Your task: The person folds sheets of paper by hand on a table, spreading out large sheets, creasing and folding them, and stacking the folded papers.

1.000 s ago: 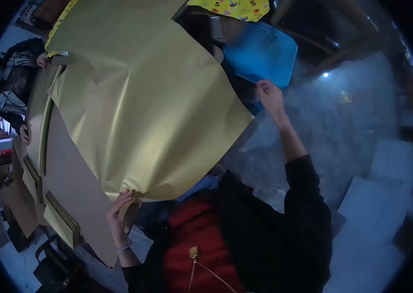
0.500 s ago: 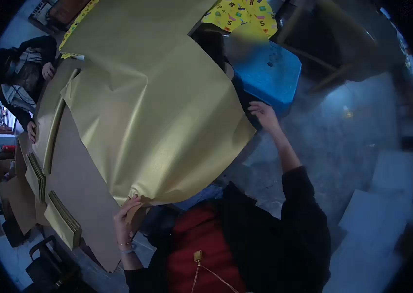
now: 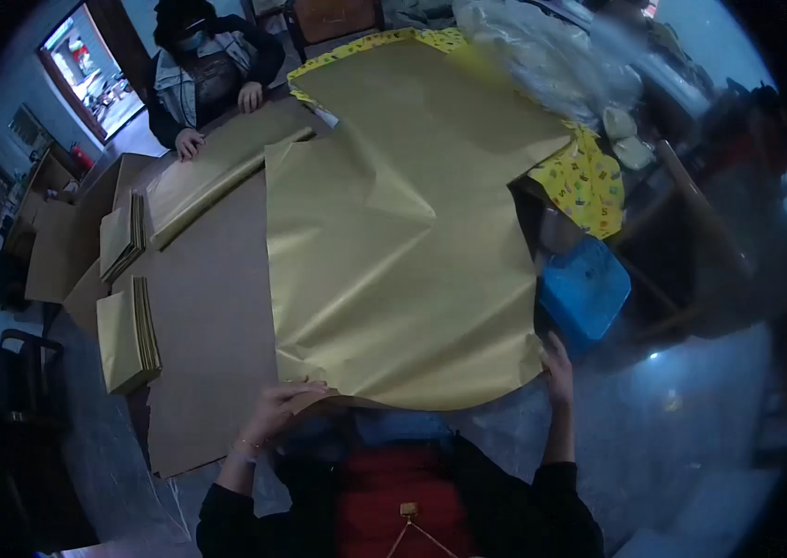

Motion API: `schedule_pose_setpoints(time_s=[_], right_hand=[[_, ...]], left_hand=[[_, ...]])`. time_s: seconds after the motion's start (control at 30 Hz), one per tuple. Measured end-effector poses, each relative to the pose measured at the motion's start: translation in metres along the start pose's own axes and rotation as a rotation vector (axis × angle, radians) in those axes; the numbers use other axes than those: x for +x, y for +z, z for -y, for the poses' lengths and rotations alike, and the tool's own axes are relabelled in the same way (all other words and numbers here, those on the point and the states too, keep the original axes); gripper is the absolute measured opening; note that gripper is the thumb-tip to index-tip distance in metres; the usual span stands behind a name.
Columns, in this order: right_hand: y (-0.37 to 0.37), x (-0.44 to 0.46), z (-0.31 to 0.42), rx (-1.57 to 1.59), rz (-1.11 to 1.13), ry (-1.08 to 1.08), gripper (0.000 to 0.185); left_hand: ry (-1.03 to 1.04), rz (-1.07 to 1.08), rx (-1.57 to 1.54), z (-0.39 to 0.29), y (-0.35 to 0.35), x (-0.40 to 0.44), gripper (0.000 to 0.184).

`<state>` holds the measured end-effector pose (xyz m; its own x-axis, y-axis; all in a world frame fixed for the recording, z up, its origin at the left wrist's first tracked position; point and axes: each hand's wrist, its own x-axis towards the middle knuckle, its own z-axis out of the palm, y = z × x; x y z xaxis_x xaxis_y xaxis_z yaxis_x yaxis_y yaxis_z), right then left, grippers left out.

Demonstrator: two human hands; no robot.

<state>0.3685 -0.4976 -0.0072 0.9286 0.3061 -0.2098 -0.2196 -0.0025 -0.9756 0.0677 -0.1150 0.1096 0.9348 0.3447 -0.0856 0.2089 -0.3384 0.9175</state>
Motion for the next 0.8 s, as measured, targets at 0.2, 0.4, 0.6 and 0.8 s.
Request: schedule_pose_setpoints(time_s=[0.2,0.4,0.6,0.8], right_hand=[[-0.060,-0.017,0.063,0.152,0.149,-0.237,0.030],[-0.025,-0.058,0.281,0.012,0.449,-0.657,0.048],[0.040,-0.127,0.388,-0.167,0.311,-1.069,0.038],[0.063,-0.094,0.482,-0.513,0.388,-1.242,0.025]], left_hand=[[0.303,-0.024,-0.114,-0.041,-0.045,-0.028,0.019],[0.625,-0.206,-0.223,-0.084,-0.125,-0.067,0.019],[0.689,-0.472,-0.202,-0.118,-0.193,-0.109,0.022],[0.648,-0.736,-0.138,-0.145,-0.246,-0.170,0.025]])
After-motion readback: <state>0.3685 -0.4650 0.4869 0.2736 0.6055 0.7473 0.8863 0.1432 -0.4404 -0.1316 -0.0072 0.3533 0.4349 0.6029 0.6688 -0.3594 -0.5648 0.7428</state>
